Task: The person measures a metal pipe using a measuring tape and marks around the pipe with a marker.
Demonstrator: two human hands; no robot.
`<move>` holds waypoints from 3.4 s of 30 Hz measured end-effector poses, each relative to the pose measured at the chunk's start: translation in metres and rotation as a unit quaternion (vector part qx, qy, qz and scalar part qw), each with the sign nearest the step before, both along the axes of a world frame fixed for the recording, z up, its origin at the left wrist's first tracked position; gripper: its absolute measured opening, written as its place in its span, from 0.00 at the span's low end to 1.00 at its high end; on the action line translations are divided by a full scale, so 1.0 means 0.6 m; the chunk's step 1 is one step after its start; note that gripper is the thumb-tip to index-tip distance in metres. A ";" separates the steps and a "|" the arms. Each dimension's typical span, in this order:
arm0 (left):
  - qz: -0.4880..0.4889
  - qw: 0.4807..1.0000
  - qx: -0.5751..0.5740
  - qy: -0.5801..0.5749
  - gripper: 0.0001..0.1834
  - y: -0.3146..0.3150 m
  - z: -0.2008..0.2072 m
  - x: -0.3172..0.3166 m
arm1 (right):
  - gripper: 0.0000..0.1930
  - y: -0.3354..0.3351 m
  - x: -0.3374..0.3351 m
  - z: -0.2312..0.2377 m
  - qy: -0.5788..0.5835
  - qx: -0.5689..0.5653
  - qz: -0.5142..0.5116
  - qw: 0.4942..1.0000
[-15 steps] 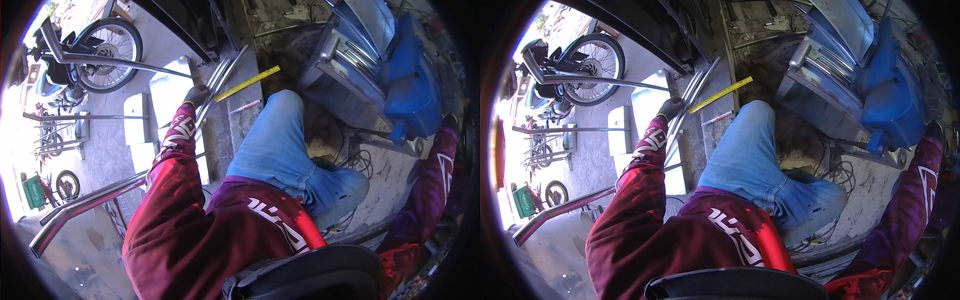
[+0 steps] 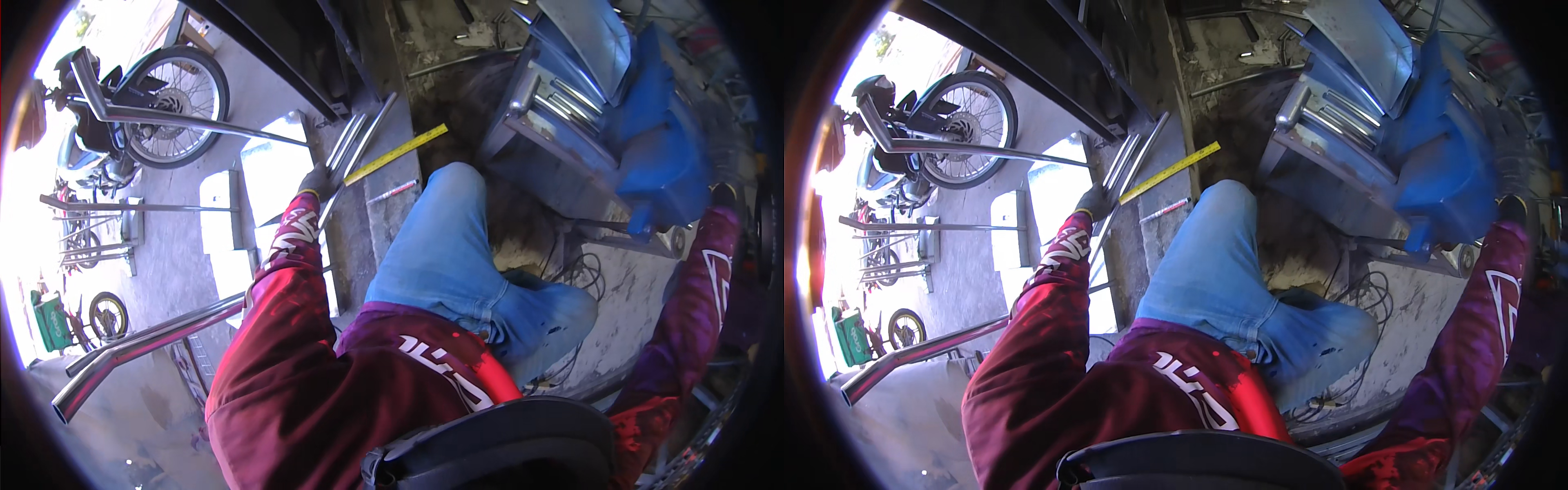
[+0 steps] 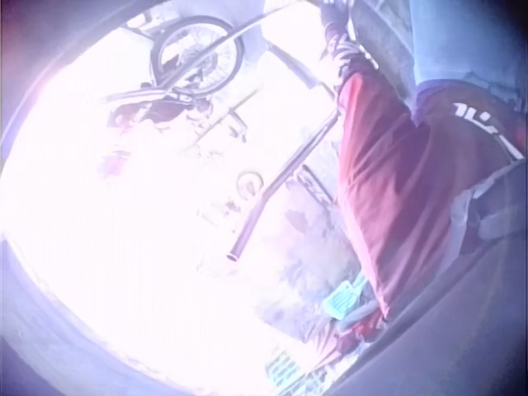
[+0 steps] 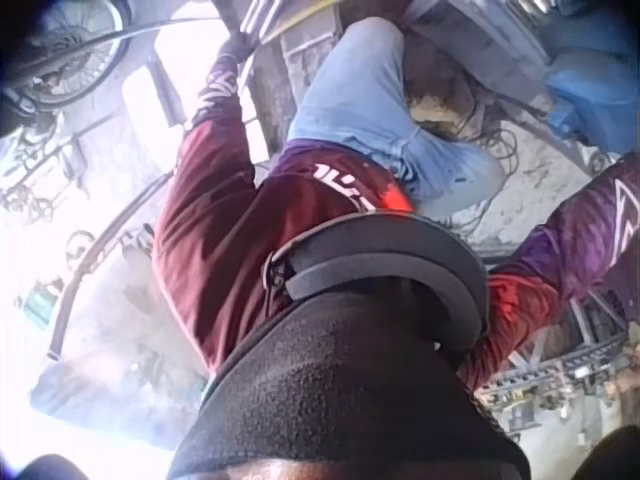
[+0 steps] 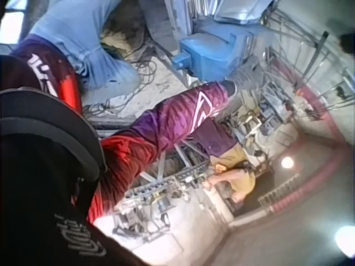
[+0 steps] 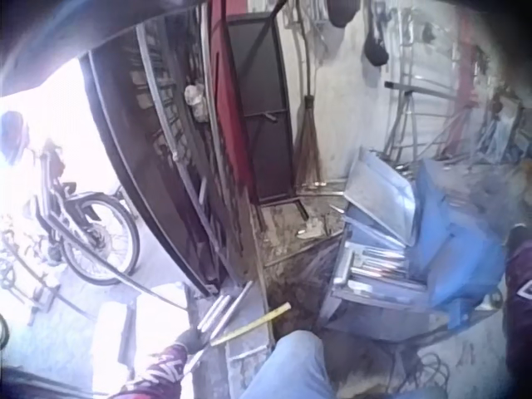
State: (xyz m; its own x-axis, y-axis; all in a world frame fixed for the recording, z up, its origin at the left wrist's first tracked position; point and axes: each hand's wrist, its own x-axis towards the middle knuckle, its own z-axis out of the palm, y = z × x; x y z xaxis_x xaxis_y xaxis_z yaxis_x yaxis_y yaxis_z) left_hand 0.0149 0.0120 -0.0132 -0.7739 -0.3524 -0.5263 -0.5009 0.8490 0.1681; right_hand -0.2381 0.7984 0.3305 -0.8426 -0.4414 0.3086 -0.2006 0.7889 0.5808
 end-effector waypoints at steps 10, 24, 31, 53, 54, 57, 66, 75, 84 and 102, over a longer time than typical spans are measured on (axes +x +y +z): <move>0.088 0.995 0.004 0.050 0.24 -0.005 0.004 -0.056 | 0.29 -0.005 0.010 0.010 -0.021 -0.051 0.053 0.997; 0.082 0.973 -0.040 0.213 0.30 0.027 0.079 -0.059 | 0.27 0.073 -0.059 -0.012 0.015 0.182 0.083 0.980; 0.018 0.946 -0.027 0.322 0.22 0.067 0.133 -0.059 | 0.28 0.095 -0.079 -0.020 -0.049 -0.019 0.074 0.996; 0.140 0.972 0.042 0.186 0.18 -0.026 -0.038 -0.039 | 0.28 0.015 -0.011 0.007 -0.010 0.034 -0.005 0.999; 0.138 0.974 0.043 0.176 0.18 -0.025 -0.039 -0.049 | 0.28 0.012 -0.011 0.006 -0.009 0.039 -0.002 0.999; 0.129 0.980 0.035 0.150 0.18 -0.025 -0.038 -0.052 | 0.27 0.012 -0.007 0.002 -0.031 0.010 -0.064 0.997; 0.161 0.969 0.089 0.167 0.24 0.009 0.007 -0.046 | 0.28 0.004 0.000 0.009 -0.002 0.045 -0.047 0.998; 0.112 0.979 0.050 0.165 0.23 0.019 0.011 -0.053 | 0.27 -0.012 0.006 0.014 -0.022 -0.013 -0.029 0.999; 0.103 0.978 0.018 0.180 0.16 0.032 0.010 -0.063 | 0.27 0.001 0.001 0.015 -0.020 -0.014 0.002 1.000; 0.091 0.978 0.001 0.186 0.15 0.007 -0.013 -0.082 | 0.28 0.011 -0.004 0.012 -0.010 0.012 -0.005 1.000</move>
